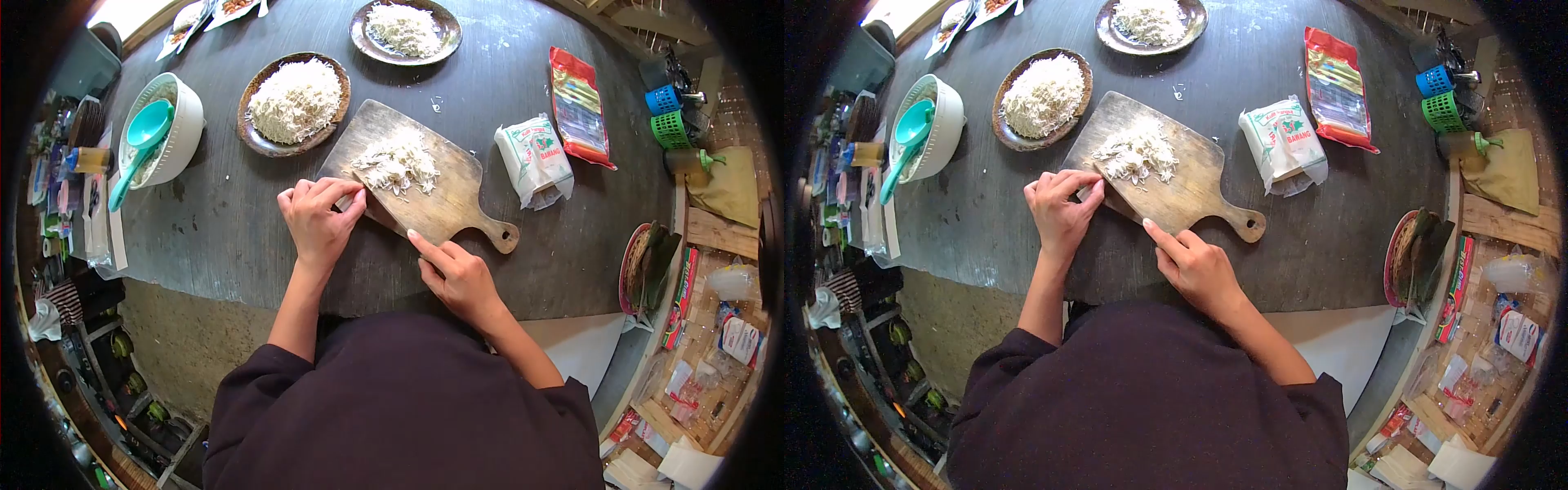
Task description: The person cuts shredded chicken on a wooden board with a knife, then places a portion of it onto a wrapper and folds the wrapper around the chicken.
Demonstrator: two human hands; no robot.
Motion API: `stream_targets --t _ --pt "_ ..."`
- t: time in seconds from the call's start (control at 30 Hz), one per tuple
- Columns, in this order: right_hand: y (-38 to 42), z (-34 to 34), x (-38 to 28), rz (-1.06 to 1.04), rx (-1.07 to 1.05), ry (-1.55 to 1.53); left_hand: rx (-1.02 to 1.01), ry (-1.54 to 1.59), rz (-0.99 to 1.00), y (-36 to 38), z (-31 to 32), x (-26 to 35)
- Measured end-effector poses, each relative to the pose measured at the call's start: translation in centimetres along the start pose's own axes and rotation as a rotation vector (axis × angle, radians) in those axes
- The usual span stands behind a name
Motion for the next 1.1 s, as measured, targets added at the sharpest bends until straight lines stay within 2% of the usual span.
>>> stream_targets --t 0.4,0.5,0.9,1.1 --pt "2.6 -1.4 -0.1 0.047 0.019 0.039 0.01 0.01 -0.01 0.1 0.0 -0.1" --pt "2.3 -1.2 -0.5 -0.006 0.038 0.044 0.008 0.018 -0.014 0.2 -0.1 -0.2" --pt "0.2 0.2 -0.4 0.043 -0.003 0.057 0.009 0.009 -0.004 0.0 0.0 -0.2" --pt "1.3 -0.4 -0.3 0.0 0.005 0.114 -0.017 0.024 -0.043 0.2 0.2 -0.5"
Point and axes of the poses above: each hand's wrist, its own y-axis away from the middle knuckle, its own z-axis out of the palm, x = y × z, the point moved 10 cm from there along -y, towards the middle knuckle, and after that the axes turned 8 degrees about -y, right-handed, at the moved point
